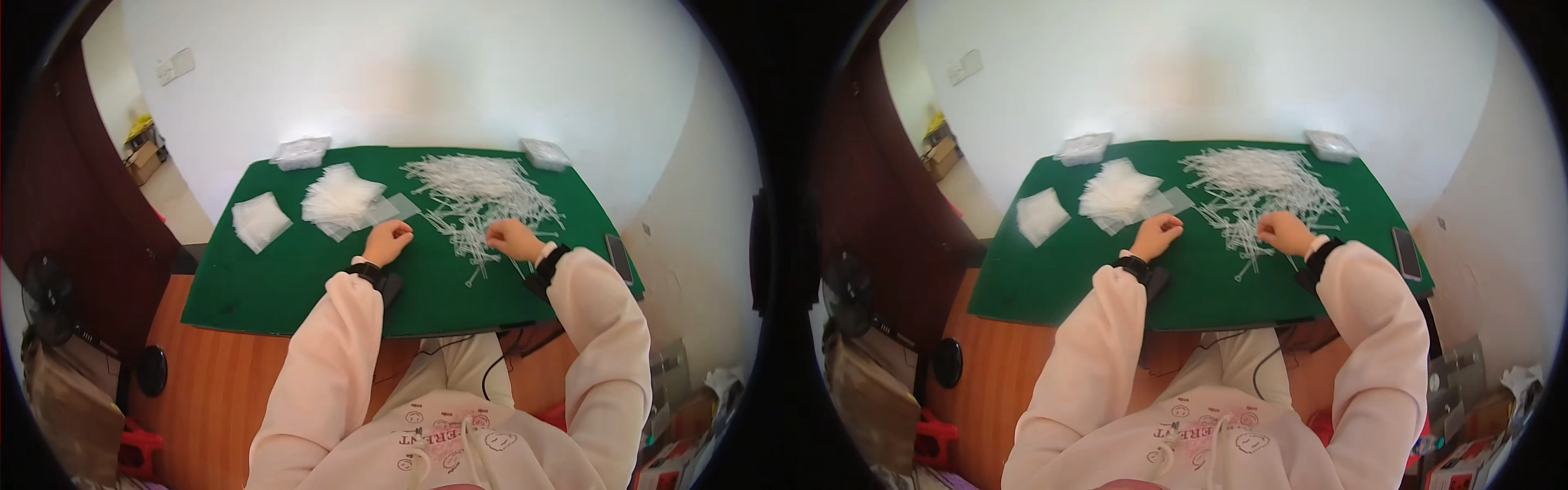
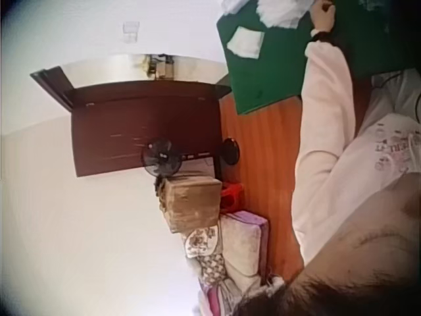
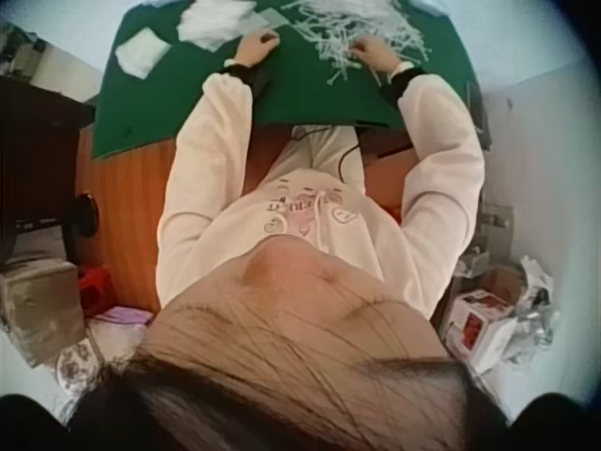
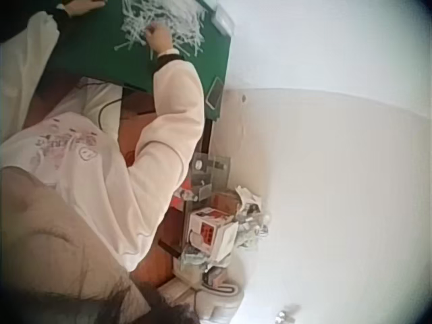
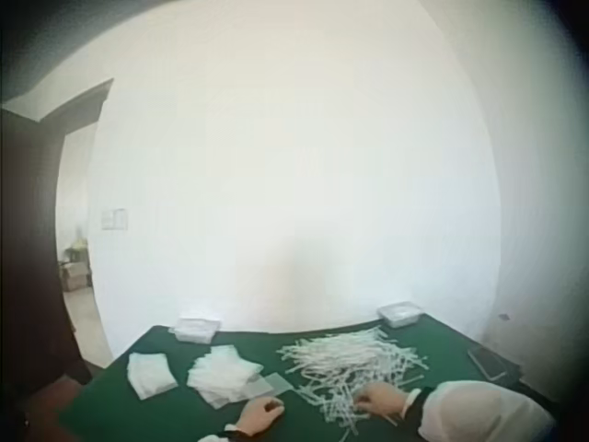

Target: Manually placing small white plastic strips into transparent plastic bags.

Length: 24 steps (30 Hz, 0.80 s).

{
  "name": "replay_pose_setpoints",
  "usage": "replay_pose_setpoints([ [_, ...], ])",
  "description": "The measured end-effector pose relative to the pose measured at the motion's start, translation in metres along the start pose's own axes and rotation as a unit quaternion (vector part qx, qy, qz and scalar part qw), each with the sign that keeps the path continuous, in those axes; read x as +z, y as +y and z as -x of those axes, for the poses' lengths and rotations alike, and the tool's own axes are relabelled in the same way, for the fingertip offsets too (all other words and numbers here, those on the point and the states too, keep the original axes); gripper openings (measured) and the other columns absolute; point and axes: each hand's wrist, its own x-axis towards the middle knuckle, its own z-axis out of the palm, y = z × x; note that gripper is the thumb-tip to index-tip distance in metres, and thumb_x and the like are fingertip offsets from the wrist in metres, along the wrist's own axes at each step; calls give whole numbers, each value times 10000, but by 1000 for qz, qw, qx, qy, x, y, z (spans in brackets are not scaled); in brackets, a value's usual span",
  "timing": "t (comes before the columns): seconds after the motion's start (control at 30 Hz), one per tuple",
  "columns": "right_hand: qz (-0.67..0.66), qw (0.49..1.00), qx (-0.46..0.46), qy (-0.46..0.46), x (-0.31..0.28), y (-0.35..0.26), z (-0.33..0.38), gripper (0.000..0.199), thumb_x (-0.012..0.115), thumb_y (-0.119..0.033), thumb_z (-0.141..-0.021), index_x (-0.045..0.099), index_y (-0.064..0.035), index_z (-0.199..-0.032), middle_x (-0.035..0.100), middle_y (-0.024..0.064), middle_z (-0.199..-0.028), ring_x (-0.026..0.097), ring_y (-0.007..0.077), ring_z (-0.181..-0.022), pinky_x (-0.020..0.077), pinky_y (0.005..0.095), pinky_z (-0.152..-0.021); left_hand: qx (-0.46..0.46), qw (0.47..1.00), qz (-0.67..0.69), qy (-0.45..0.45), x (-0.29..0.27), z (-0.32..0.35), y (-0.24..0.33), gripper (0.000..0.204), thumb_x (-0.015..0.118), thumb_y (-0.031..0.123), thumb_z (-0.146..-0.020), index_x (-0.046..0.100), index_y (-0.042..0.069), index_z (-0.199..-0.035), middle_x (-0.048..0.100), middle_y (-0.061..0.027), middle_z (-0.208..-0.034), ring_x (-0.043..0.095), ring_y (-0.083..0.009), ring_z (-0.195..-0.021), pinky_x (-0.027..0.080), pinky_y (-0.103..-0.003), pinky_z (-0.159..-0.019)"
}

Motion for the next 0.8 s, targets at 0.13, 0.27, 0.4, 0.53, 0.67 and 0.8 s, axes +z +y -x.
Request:
replay_pose_setpoints([
  [0.13,-10,1000,15,-21,13,-3,1,107,636,-124,-712,603,-30,-751,596,104,-645,560,245,-569,451,323,-566,16,1000,21,8,2,3,-1,183,631,189,-728,637,42,-837,624,-71,-720,587,-169,-659,465,-288,-614],
  [0.27,-106,992,28,-67,24,-12,-1,138,664,-142,-708,611,-28,-763,597,96,-679,562,235,-606,457,331,-601,12,1000,18,5,0,6,3,177,636,158,-743,624,21,-855,610,-53,-722,562,-120,-661,461,-264,-624],
  [0.4,16,998,-50,-34,27,-14,-12,350,659,-249,-740,566,-35,-1001,527,179,-1046,508,294,-952,403,382,-826,23,1000,18,9,0,8,7,171,632,155,-748,616,18,-849,611,-54,-733,563,-129,-668,456,-259,-627],
  [0.53,151,987,0,-57,45,-7,-16,669,574,-435,-782,355,-26,-1264,270,226,-1335,259,355,-1234,226,452,-1000,18,1000,21,10,1,6,10,171,630,164,-742,617,26,-841,614,-60,-736,573,-147,-674,458,-272,-628],
  [0.67,179,971,71,-143,57,-14,-20,865,451,-580,-799,151,-4,-1370,111,244,-1422,86,377,-1327,105,503,-1047,11,1000,23,5,-1,3,9,170,629,174,-734,621,36,-833,617,-65,-737,583,-162,-679,462,-287,-630],
  [0.8,157,973,57,-157,58,-21,-13,898,405,-617,-804,118,10,-1378,100,252,-1424,67,386,-1331,87,516,-1048,-2,1000,22,-4,5,8,8,168,629,166,-742,618,31,-842,615,-58,-738,574,-147,-676,457,-272,-629],
])
